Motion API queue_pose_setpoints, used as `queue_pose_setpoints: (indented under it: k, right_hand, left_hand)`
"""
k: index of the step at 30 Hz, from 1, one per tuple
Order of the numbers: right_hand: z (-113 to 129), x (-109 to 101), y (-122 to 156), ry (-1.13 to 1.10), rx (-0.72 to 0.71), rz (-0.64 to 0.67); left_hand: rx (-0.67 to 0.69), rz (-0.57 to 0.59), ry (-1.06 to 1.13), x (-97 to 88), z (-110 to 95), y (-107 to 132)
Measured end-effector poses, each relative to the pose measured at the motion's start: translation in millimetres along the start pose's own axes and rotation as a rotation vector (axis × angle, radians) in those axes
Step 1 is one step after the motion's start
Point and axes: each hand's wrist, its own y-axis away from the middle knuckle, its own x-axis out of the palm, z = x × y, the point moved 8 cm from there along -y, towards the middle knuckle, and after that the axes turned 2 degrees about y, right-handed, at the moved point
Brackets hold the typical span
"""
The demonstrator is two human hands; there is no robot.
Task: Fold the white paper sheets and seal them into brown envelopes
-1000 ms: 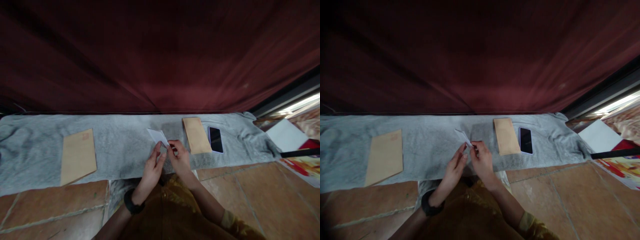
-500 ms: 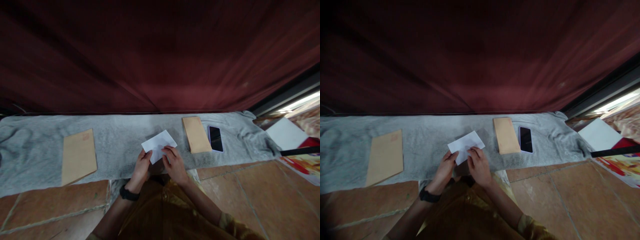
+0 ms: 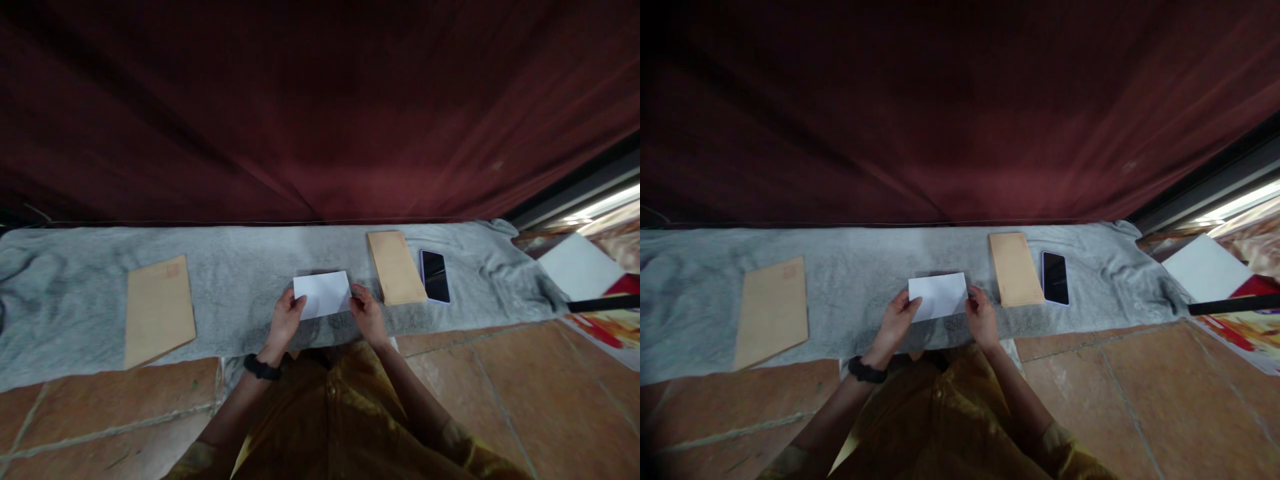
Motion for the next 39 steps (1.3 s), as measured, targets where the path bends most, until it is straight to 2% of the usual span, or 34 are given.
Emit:
queue_pose_setpoints:
  k: [5,10,23,32,39]
  right_hand:
    - [2.3,-2.3,-2.9,-0.043,0.025,0.004]
    - [7.1,-3.8,-2.9,0.034,0.007,0.007]
    - [15.7,-0.3,-1.7,0.403,-0.056,0.031]
    - [17.5,2.7,2.0,0.55,-0.064,0.063]
    - [15.7,-5.6,1.1,0.503,-0.065,0.049]
  left_hand:
    - [0.026,-0.063,-0.083,-4.5,-3.3,-3.3]
    - [0.077,-0.109,-0.352,-8.7,-13.8,2.7]
    - [0.103,-0.111,-0.64,-0.9,-20.5,7.7]
    - [0.149,-0.095,-0.597,1.3,-18.0,6.2]
    - [0.165,-0.057,-0.468,5.9,-16.3,-0.1]
